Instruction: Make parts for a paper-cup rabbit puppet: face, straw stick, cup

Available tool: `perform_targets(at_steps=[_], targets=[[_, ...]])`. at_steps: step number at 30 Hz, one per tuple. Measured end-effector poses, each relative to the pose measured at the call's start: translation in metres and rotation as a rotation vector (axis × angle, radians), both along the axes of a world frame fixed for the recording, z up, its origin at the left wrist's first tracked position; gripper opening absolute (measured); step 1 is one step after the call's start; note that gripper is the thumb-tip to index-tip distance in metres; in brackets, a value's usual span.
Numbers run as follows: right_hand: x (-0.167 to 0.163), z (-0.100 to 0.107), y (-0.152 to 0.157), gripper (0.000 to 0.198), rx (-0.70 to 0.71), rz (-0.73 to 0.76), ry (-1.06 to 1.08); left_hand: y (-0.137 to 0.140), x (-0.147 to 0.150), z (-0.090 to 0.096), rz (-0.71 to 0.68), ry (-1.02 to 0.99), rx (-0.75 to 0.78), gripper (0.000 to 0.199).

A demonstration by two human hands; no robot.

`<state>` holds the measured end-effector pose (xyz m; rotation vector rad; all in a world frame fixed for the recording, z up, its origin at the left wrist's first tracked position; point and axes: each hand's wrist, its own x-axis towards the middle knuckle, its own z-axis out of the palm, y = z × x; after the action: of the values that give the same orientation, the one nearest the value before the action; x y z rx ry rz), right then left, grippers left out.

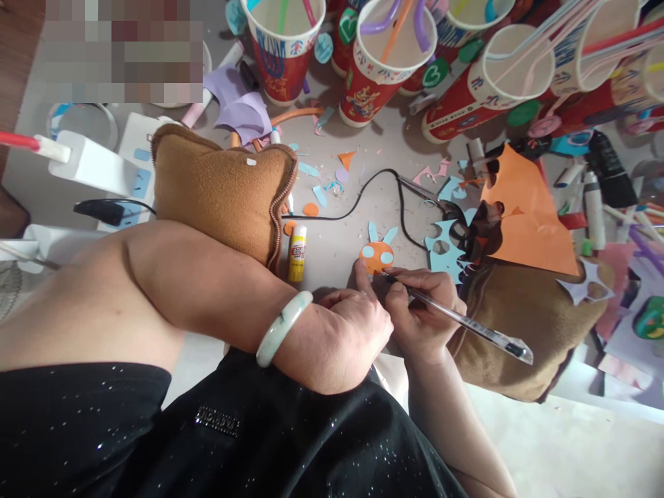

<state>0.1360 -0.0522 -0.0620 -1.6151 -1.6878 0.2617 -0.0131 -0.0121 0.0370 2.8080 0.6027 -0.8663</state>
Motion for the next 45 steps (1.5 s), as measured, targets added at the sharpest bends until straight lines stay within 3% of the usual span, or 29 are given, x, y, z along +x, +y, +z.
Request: perform_targets(at_steps=[16, 25, 37, 45], targets=[[0.0008, -0.0011, 0.0006, 0.011, 0.011, -0.004, 0.02, 0.0007, 0.0005, 0.0023, 0.002, 0.027, -0.016, 0.064], [0.0034, -0.0048, -0.0016, 0.011, 0.064, 0.016, 0.069, 0.0006, 0.0007, 0.0011, 0.054, -0.048, -0.032, 0.052], [0.0005, -0.0001, -0.001, 0.007, 0.028, -0.023, -0.033, -0.0028, 0.0021, -0.0046, -0.049, 0.001, 0.044, 0.062], [0.0008, 0.0002, -0.0008, 0.004, 0.028, -0.038, -0.058, 0.0002, -0.0003, -0.001, -0.058, -0.039, 0.035, 0.053]])
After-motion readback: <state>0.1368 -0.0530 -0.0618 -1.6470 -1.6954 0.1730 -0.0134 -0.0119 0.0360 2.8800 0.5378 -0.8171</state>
